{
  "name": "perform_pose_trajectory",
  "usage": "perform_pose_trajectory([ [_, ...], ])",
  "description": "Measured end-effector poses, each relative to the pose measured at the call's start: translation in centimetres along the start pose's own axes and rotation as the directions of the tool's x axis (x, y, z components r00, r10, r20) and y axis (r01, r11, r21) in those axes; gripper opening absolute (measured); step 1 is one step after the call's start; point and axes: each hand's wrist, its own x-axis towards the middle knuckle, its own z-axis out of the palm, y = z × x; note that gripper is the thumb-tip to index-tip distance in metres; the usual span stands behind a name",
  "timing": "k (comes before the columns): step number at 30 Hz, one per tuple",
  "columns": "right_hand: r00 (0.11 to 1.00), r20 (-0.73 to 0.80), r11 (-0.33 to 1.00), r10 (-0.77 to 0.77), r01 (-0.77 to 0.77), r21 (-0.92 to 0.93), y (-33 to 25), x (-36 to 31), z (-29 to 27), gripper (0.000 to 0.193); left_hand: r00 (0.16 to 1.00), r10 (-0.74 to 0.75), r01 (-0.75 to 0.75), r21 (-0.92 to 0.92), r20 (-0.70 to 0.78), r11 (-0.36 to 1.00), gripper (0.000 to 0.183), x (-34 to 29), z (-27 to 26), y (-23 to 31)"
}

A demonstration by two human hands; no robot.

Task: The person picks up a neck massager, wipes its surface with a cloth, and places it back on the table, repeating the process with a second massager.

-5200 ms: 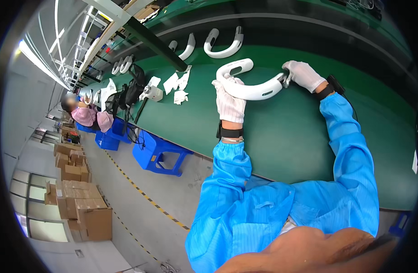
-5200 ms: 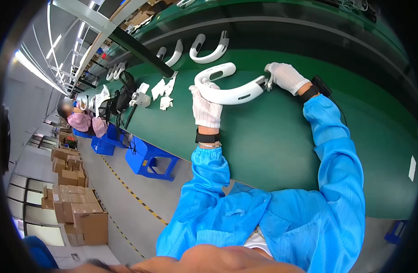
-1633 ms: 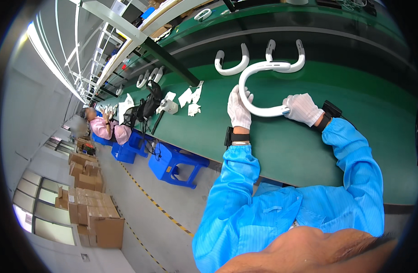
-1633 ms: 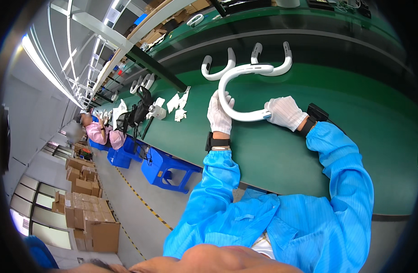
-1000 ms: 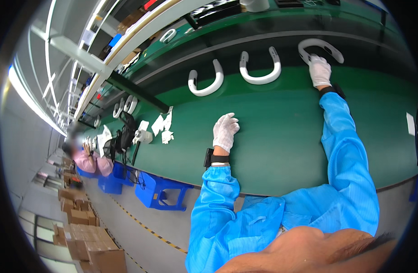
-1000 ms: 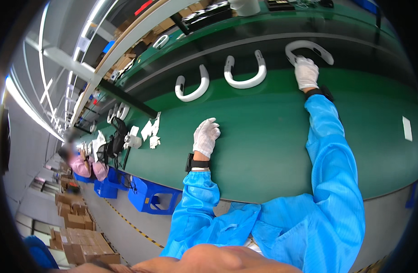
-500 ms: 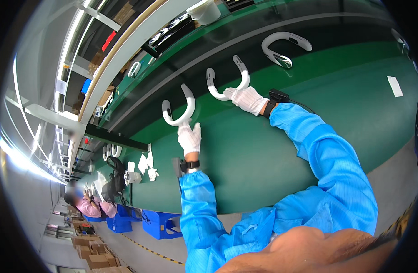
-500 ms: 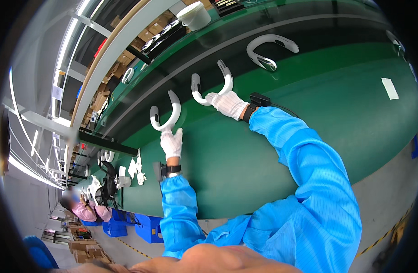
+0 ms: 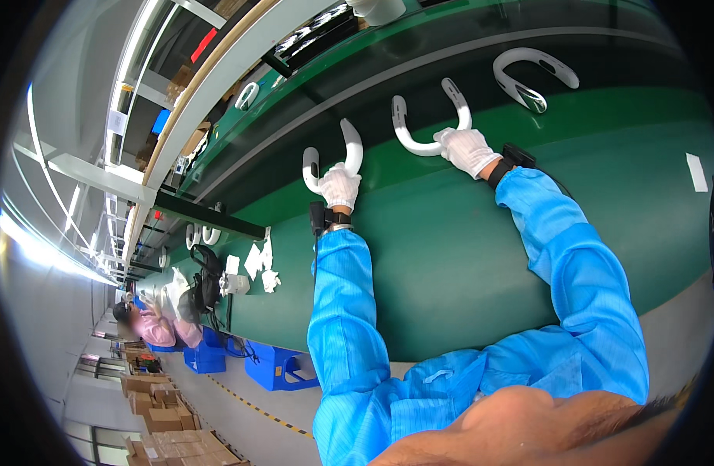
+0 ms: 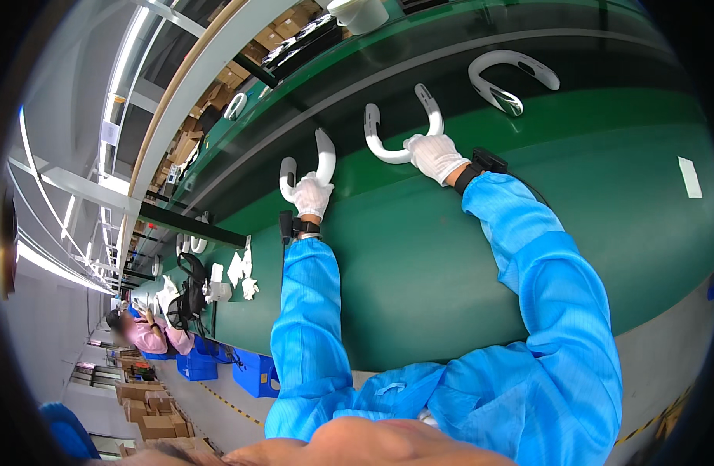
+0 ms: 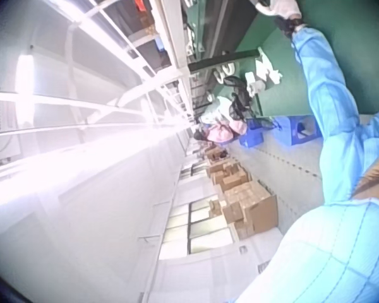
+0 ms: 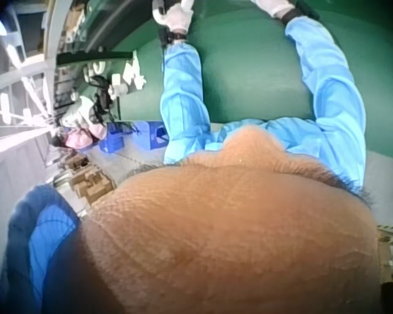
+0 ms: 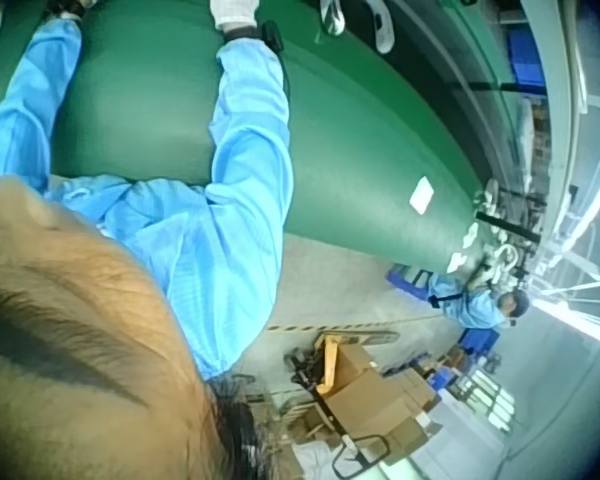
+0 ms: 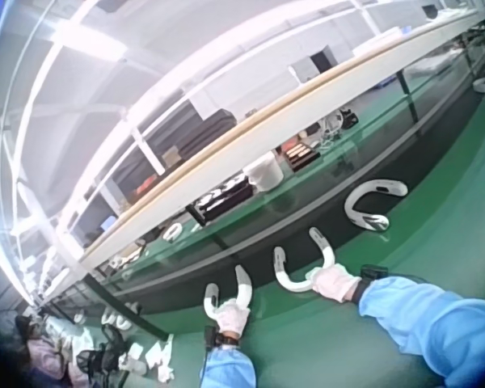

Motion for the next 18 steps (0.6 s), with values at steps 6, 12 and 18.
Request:
perform_pose_trajectory([
  [6, 0.984, 0.150, 0.995, 0.091, -0.086, -0.043, 0.2, 0.6, -0.4, 0.017, 0.795, -0.598, -0.015, -0.988, -0.104, 0.151, 0.021, -4.6, -6.1, -0.4],
  [12, 0.984, 0.145, 0.995, 0.100, -0.096, -0.032, 1.7, -1.5, -3.3, 0.019, 0.859, -0.454, -0.045, -0.847, 0.238, -0.529, 0.025, -11.8, -9.1, -1.3],
  [18, 0.991, 0.082, 0.992, 0.107, -0.100, -0.080, -0.5, 0.0, -0.7, 0.014, 0.887, -0.137, 0.059, -0.402, 0.442, -0.914, 0.016, -19.4, -8.7, -4.8],
])
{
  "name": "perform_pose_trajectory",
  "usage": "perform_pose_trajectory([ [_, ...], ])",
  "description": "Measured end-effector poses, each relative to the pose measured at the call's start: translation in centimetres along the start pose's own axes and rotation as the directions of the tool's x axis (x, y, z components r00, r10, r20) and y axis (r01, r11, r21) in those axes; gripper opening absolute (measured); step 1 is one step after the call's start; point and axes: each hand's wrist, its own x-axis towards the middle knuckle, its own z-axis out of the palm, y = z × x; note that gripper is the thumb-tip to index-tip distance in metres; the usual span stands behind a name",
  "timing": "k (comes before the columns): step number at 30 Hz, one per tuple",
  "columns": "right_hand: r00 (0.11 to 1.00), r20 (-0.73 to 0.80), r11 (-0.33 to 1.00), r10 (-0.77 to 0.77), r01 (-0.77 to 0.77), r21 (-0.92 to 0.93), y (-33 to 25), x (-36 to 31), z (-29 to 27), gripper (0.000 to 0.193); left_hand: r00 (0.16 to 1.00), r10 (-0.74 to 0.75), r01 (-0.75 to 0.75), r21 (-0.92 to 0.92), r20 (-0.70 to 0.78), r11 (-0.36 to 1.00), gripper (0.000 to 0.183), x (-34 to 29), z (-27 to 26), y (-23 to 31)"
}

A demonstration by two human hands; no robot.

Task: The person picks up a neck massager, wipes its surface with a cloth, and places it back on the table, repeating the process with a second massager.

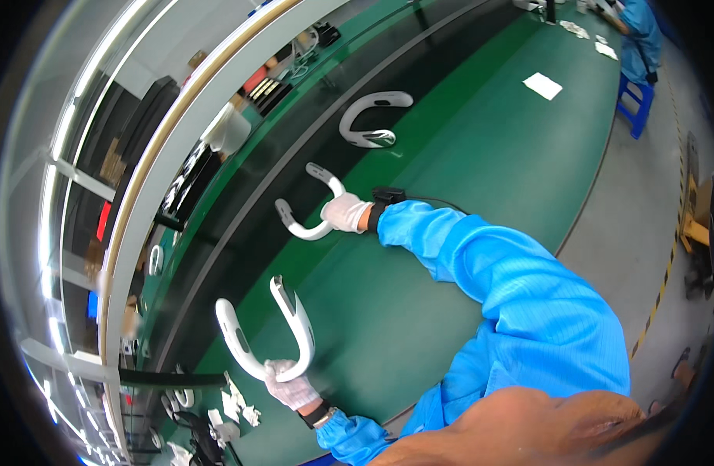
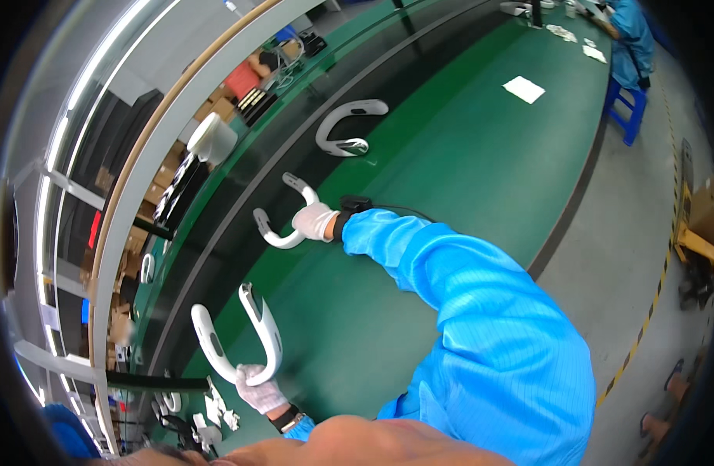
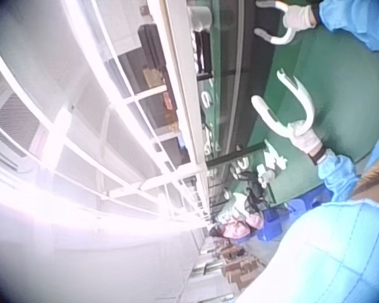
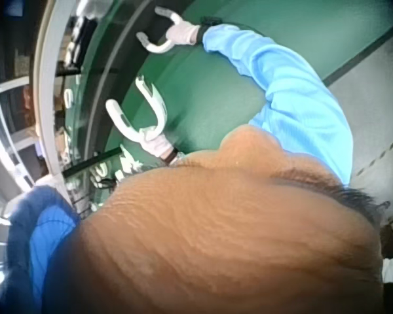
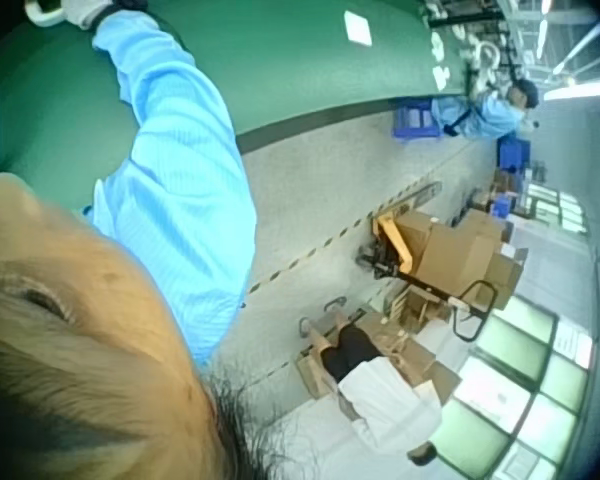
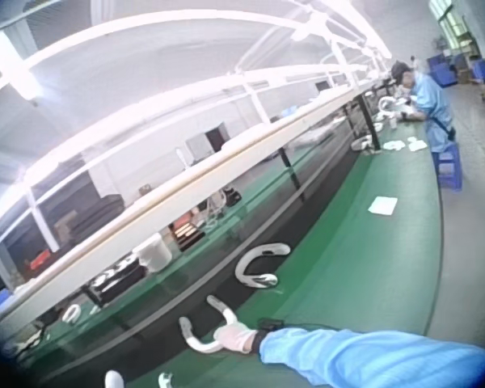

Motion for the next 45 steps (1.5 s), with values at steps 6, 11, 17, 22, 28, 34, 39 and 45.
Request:
perform_pose_trajectory([
  [6, 0.995, -0.094, 0.542, -0.024, 0.092, 0.835, -4.4, -1.6, -3.4, 0.011, 0.989, -0.082, 0.077, 0.042, 0.125, 0.996, 0.011, 0.5, 1.0, -3.8],
  [11, 0.767, -0.562, 0.447, -0.309, 0.639, 0.626, -2.7, -3.7, -7.2, 0.022, 0.958, 0.280, -0.288, 0.276, 0.067, 0.917, 0.036, 1.0, 5.4, -8.9],
  [17, 0.956, 0.004, 0.445, -0.294, 0.133, 0.886, -9.9, -8.1, -9.1, 0.034, 0.839, 0.530, -0.455, 0.691, 0.122, 0.562, 0.034, -1.4, 6.3, -10.3],
  [22, 0.704, -0.314, 0.613, -0.637, 0.709, 0.348, -15.7, -13.6, 1.4, 0.040, 0.750, 0.643, -0.429, 0.854, 0.155, 0.295, 0.030, -2.5, 6.0, -11.1],
  [28, 0.787, -0.247, 0.824, -0.565, 0.526, -0.211, -9.2, -8.8, -0.8, 0.009, 0.780, 0.582, -0.383, 0.911, 0.230, 0.153, 0.027, -2.2, 4.6, -10.5],
  [34, 0.809, -0.318, 0.863, -0.495, 0.499, -0.074, -9.5, -10.6, -0.5, 0.030, 0.650, 0.545, -0.540, 0.826, 0.530, -0.159, 0.038, -3.2, 7.1, -11.5],
  [39, 0.615, -0.523, 0.648, -0.590, 0.747, 0.148, -15.6, -14.8, 5.3, 0.020, 0.613, 0.562, -0.468, 0.828, 0.555, -0.308, 0.038, -4.2, 7.9, -11.8],
  [45, 0.760, -0.290, 0.813, -0.582, 0.534, -0.232, -8.5, -9.2, -1.6, 0.018, 0.665, 0.563, -0.399, 0.871, 0.490, -0.286, 0.035, -3.2, 8.3, -11.5],
])
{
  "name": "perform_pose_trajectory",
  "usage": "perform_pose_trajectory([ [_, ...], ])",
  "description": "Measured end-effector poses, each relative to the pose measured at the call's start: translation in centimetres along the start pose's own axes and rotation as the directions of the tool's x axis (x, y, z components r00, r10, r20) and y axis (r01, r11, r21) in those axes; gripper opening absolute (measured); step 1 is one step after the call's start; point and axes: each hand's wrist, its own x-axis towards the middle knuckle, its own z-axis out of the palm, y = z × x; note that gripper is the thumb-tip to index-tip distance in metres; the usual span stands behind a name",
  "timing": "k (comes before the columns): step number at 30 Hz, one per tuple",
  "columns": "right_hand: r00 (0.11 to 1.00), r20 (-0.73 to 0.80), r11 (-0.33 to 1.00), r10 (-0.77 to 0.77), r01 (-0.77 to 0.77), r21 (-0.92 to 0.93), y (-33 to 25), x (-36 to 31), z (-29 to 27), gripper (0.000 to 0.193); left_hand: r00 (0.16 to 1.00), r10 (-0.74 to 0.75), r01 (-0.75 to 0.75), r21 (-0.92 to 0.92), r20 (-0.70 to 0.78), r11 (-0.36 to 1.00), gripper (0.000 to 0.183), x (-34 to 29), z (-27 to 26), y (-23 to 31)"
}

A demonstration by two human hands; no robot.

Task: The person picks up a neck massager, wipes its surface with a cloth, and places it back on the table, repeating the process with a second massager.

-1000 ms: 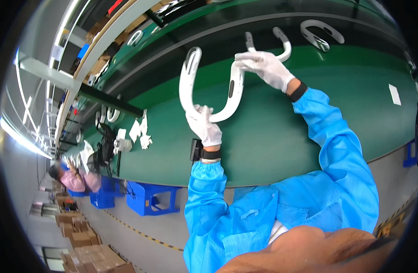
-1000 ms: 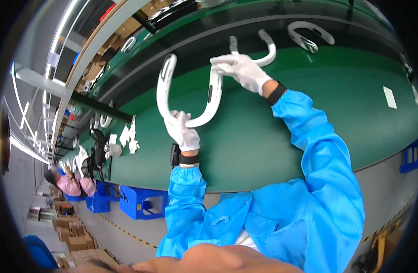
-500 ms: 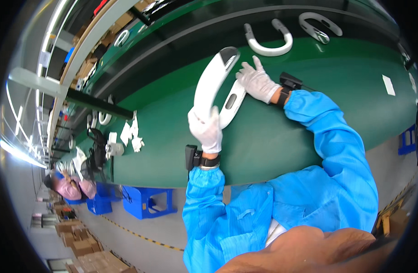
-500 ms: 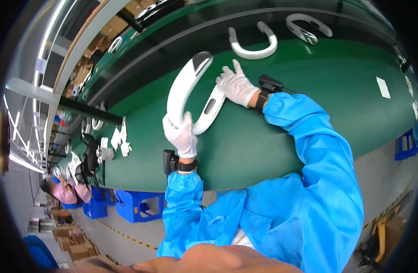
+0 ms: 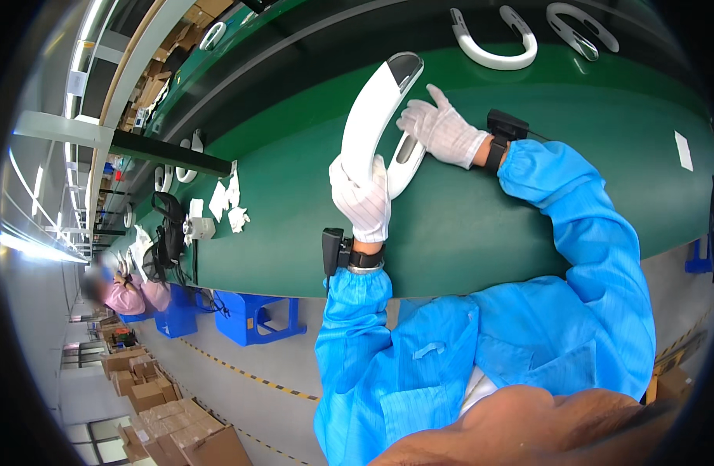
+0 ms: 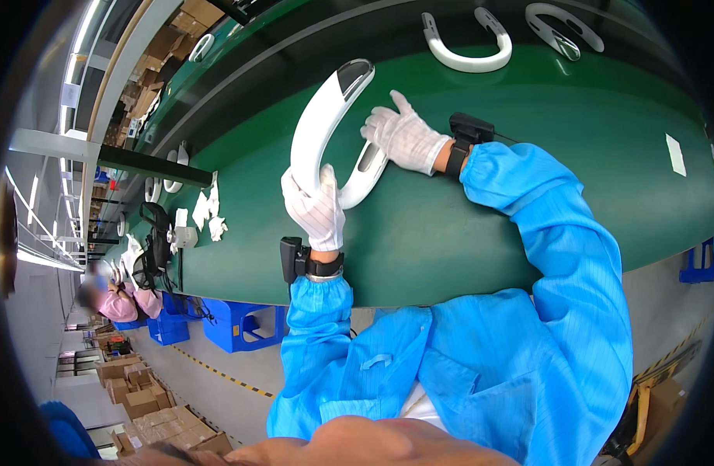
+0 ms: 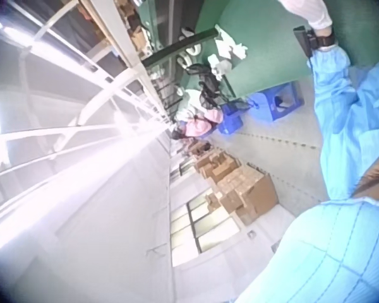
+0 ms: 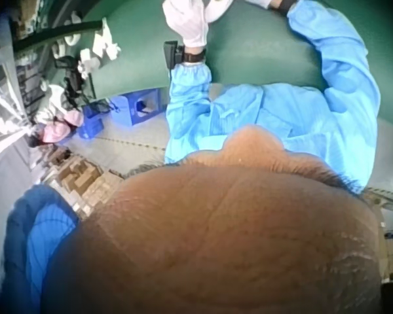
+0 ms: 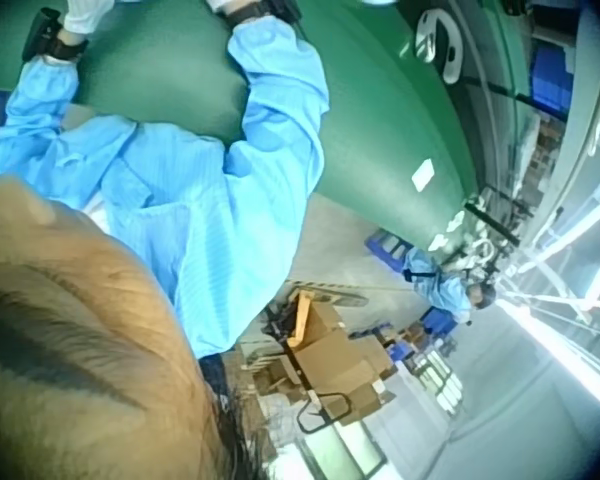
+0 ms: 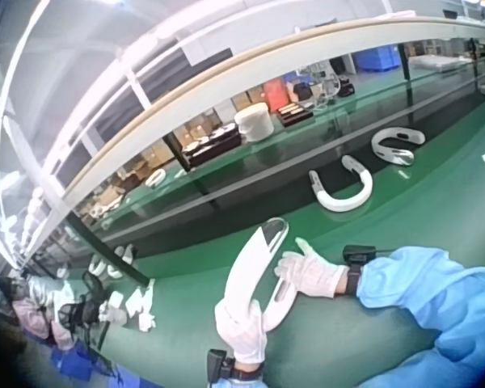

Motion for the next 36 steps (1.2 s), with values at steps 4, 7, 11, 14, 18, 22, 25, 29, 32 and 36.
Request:
perform_pose_trajectory([
  [4, 0.814, 0.566, 0.967, -0.131, -0.020, 0.253, -5.4, 1.8, -2.5, 0.045, 0.996, 0.071, -0.071, -0.010, -0.046, 0.997, 0.034, 0.0, -0.3, -0.9],
  [7, 0.985, 0.100, 0.826, -0.142, 0.062, 0.561, -8.4, 0.4, -2.4, 0.052, 1.000, -0.001, 0.000, -0.032, -0.019, 1.000, 0.029, -0.1, -0.8, -1.5],
  [11, 0.968, 0.220, 0.907, -0.118, 0.016, 0.420, -0.1, 0.4, -0.8, 0.067, 0.933, -0.334, 0.359, -0.332, 0.132, 0.872, 0.024, 1.6, -1.1, -1.4],
  [14, 0.993, 0.067, 0.921, -0.096, 0.063, 0.383, 2.2, 0.7, 1.5, 0.067, 0.862, -0.455, 0.485, -0.622, 0.222, 0.615, 0.026, 2.6, -1.3, -2.6],
  [18, 0.997, -0.071, 0.918, -0.022, 0.049, 0.395, 1.2, 0.8, 3.2, 0.054, 0.733, -0.590, 0.580, -0.762, 0.337, 0.286, 0.025, 2.6, -0.5, -4.5],
  [22, 0.921, 0.347, 0.926, -0.177, 0.037, 0.375, -5.4, 4.0, -2.2, 0.050, 0.563, -0.685, 0.628, -0.778, 0.462, -0.009, 0.026, 2.6, -0.1, -8.4],
  [25, 0.999, -0.025, 0.857, -0.045, 0.052, 0.513, -11.4, 2.6, 0.1, 0.086, 0.533, -0.719, 0.614, -0.789, 0.447, -0.036, 0.027, 2.1, 0.4, -9.7],
  [29, 0.960, 0.254, 0.937, -0.115, 0.020, 0.348, -8.5, 4.0, -1.1, 0.067, 0.476, -0.743, 0.600, -0.792, 0.470, -0.116, 0.032, 2.0, -0.3, -10.6],
  [32, 0.996, 0.057, 0.937, -0.062, 0.038, 0.347, -1.5, 2.2, 1.5, 0.053, 0.452, -0.746, 0.623, -0.771, 0.490, -0.129, 0.037, 2.8, 0.3, -8.0],
  [36, 0.984, 0.132, 0.849, 0.120, -0.171, 0.500, 2.0, 2.8, 3.8, 0.054, 0.446, -0.743, 0.606, -0.779, 0.499, -0.159, 0.042, 3.2, -0.3, -7.9],
])
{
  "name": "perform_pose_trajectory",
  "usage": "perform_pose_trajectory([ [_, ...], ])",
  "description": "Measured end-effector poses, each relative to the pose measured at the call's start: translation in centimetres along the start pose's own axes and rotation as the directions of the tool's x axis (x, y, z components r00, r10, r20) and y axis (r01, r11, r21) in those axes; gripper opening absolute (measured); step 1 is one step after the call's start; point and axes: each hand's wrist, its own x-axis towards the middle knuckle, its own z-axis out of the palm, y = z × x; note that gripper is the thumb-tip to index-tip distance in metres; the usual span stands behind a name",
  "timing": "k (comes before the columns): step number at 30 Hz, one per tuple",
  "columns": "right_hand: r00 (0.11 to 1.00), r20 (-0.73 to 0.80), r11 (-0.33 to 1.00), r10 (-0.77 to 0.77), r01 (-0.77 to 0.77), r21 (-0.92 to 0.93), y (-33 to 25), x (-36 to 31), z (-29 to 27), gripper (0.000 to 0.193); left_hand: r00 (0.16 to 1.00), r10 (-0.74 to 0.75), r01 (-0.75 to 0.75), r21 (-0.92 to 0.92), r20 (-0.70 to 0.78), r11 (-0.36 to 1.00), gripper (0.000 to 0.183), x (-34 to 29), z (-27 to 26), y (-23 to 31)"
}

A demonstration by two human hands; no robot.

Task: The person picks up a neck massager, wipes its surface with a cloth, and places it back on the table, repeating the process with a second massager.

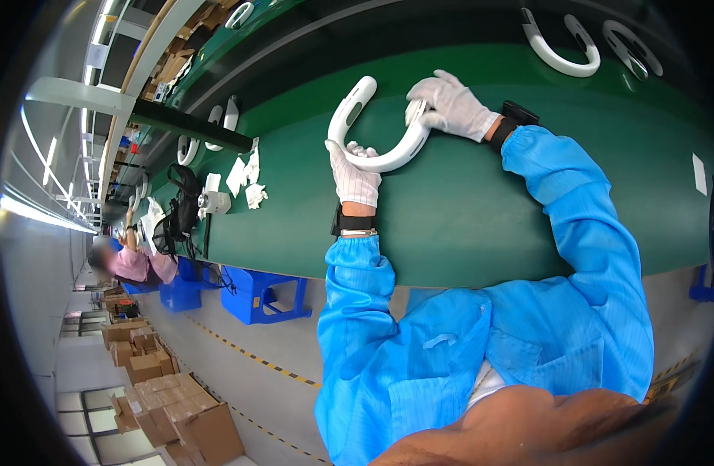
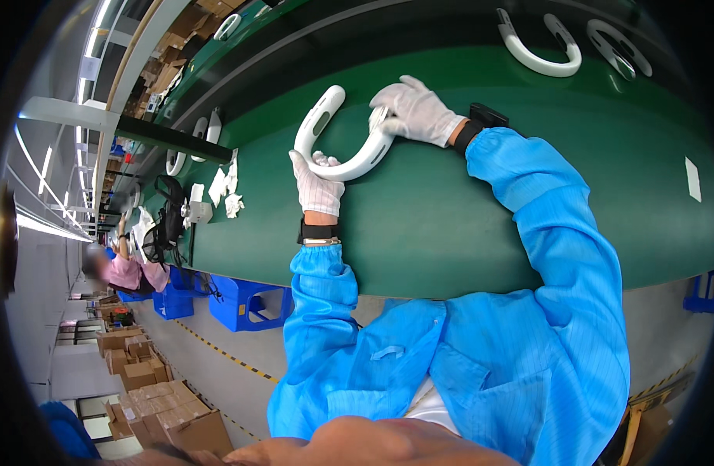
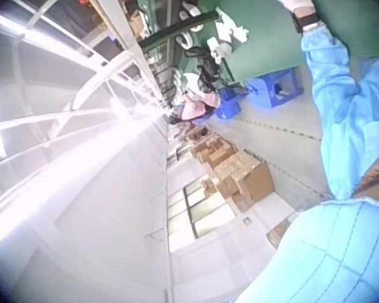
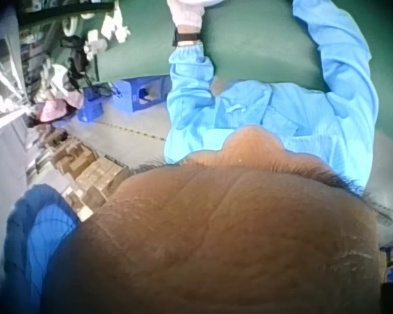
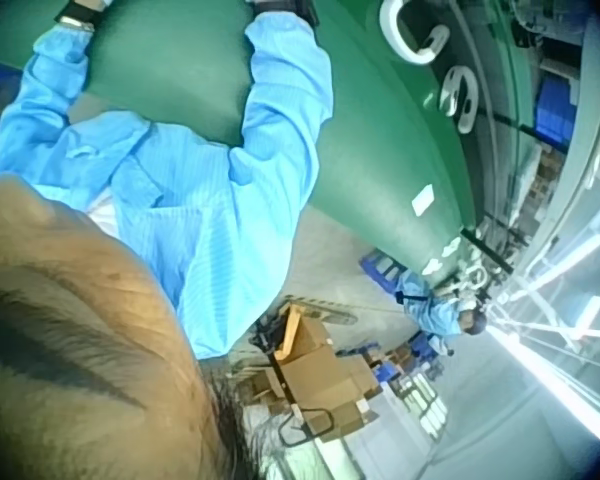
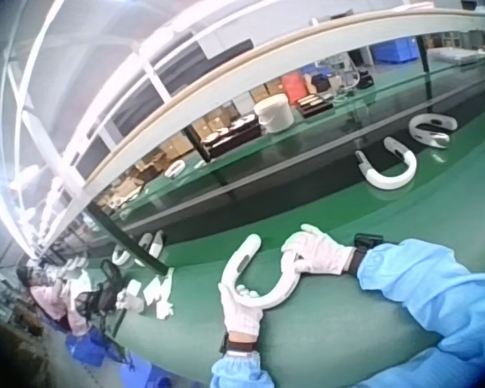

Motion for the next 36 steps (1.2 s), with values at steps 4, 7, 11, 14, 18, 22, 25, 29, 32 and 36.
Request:
perform_pose_trajectory([
  [4, 0.983, 0.039, 0.983, 0.180, -0.179, -0.045, -0.7, 0.2, 0.1, 0.052, 0.933, 0.010, 0.095, -0.272, 0.360, 0.958, 0.043, 0.3, -1.3, 0.8],
  [7, 0.981, -0.179, 0.996, -0.080, 0.086, 0.024, -4.1, -0.8, 0.6, 0.062, 0.813, 0.068, 0.195, -0.379, 0.579, 0.905, 0.045, 0.3, -1.1, 1.0],
  [11, 0.956, -0.063, 0.945, -0.286, 0.292, 0.144, -12.6, -0.2, -1.3, 0.081, 0.848, 0.144, 0.013, -0.291, 0.511, 0.957, 0.050, -0.3, -0.8, 0.8],
  [14, 0.929, -0.181, 0.947, -0.322, 0.319, -0.045, -13.2, -1.5, 2.2, 0.092, 0.788, 0.081, -0.018, -0.109, 0.610, 0.994, 0.058, -2.6, 1.2, 0.4],
  [18, 0.916, -0.105, 0.918, -0.388, 0.372, -0.139, -13.7, -0.2, 2.2, 0.088, 0.727, 0.041, 0.008, -0.068, 0.686, 0.998, 0.064, -4.1, 1.3, 0.5],
  [22, 0.933, -0.048, 0.899, -0.357, 0.330, -0.288, -14.8, 0.5, 0.9, 0.070, 0.555, 0.173, -0.715, 0.360, 0.814, 0.600, 0.050, -4.6, -0.1, 1.0],
  [25, 0.900, -0.166, 0.859, -0.404, 0.310, -0.407, -16.0, 2.2, -0.1, 0.056, 0.340, 0.217, -0.901, 0.383, 0.915, -0.203, 0.049, -1.1, -3.9, 0.2],
  [29, 0.885, -0.323, 0.917, -0.336, 0.229, -0.326, -14.0, 5.8, -3.5, 0.027, 0.706, 0.108, -0.496, 0.380, 0.699, 0.781, 0.059, -3.1, -1.1, -1.9],
  [32, 0.861, -0.325, 0.899, -0.392, 0.283, -0.334, -6.8, 8.5, -5.4, 0.017, 0.507, 0.044, -0.455, 0.224, 0.861, 0.862, 0.073, -5.0, 0.8, -2.0],
  [36, 0.968, -0.026, 0.967, -0.250, 0.248, -0.061, -2.6, 8.0, -5.8, 0.033, 0.506, -0.108, -0.350, 0.318, 0.856, 0.881, 0.081, -6.2, 0.7, -2.1],
])
